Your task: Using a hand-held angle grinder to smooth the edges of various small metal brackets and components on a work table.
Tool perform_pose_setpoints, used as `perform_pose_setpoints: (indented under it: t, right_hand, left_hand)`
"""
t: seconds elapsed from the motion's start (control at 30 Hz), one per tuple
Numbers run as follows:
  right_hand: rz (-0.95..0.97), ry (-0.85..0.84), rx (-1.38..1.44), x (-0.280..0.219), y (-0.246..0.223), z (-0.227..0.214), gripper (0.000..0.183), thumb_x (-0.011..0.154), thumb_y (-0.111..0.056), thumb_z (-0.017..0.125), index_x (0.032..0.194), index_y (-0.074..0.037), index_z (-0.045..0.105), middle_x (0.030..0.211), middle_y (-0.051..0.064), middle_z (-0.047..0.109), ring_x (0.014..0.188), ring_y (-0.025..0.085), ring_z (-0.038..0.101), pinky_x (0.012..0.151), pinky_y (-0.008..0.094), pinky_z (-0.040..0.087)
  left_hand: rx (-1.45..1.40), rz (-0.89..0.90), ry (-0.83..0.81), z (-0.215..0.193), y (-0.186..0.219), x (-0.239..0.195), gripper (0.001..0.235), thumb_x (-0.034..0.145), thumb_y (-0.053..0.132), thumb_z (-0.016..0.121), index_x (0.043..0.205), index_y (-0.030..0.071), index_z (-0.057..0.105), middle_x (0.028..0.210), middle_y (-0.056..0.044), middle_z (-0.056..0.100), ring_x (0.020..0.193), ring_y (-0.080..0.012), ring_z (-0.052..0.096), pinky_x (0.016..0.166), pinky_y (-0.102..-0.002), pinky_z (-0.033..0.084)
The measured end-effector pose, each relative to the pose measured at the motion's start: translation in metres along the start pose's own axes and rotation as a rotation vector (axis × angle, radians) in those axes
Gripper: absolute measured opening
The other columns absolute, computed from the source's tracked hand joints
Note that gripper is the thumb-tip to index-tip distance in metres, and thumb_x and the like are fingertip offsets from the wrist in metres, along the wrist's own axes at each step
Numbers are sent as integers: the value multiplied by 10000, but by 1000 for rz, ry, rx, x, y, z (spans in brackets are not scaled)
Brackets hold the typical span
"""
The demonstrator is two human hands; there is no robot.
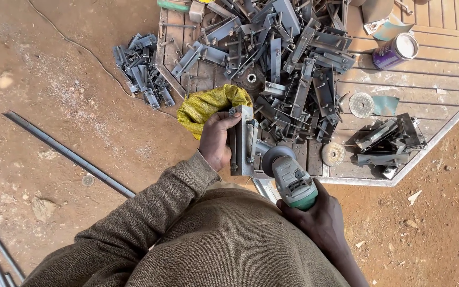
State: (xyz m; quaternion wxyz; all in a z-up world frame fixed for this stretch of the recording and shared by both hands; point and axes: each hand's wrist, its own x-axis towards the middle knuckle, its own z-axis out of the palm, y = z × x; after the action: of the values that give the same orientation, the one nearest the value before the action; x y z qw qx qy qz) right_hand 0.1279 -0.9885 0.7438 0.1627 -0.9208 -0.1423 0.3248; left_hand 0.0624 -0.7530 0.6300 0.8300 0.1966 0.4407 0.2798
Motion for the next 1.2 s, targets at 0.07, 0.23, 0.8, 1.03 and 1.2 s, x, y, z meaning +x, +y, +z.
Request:
perform_pose_setpoints:
  t: [0.07, 0.23, 0.8, 1.03, 1.2]
  right_hand:
    - [-2, -12, 49, -6, -7, -8, 459, 593, -395, 872, 930, -164, 663, 768, 38, 747, 666, 202, 630, 636, 376, 492]
    - [32, -40, 149, -12, -9, -14, 521, 593, -341, 876, 1036, -137, 692, 844, 48, 769, 731, 179, 654, 665, 353, 521]
    - [9, 35, 33, -8, 14, 0, 496, 566, -452, 889, 866, -161, 621, 714, 48, 721, 628, 212, 606, 604, 390, 467]
    - [-44, 92, 59, -1, 15, 4, 516, 604, -460, 854, 992, -178, 664, 783, 36, 752, 652, 210, 648, 608, 388, 501]
    - [-133, 155, 127, 0, 25, 3, 592, 534, -447, 932, 944, -139, 637, 775, 162, 745, 810, 401, 741, 663, 437, 529]
  left_hand:
    - [-17, -28, -42, -1, 1, 2, 187, 802, 12, 762, 985, 50, 745, 882, -102, 753, 743, -256, 703, 685, -419, 602]
    - [-9, -67, -52, -2, -8, 6, 146, 848, 18, 754, 984, 66, 728, 919, -85, 760, 801, -216, 713, 751, -345, 594]
    - [69, -193, -108, -3, -38, -11, 142, 827, 25, 801, 862, 107, 691, 872, -83, 745, 814, -237, 709, 675, -413, 620]
    - [124, -201, -270, -6, -55, -1, 60, 855, 117, 805, 882, 121, 752, 903, -41, 761, 871, -193, 701, 779, -376, 606]
    - [145, -237, -243, -7, -65, 16, 170, 844, 145, 866, 902, 79, 721, 869, -221, 757, 826, -313, 770, 702, -409, 652]
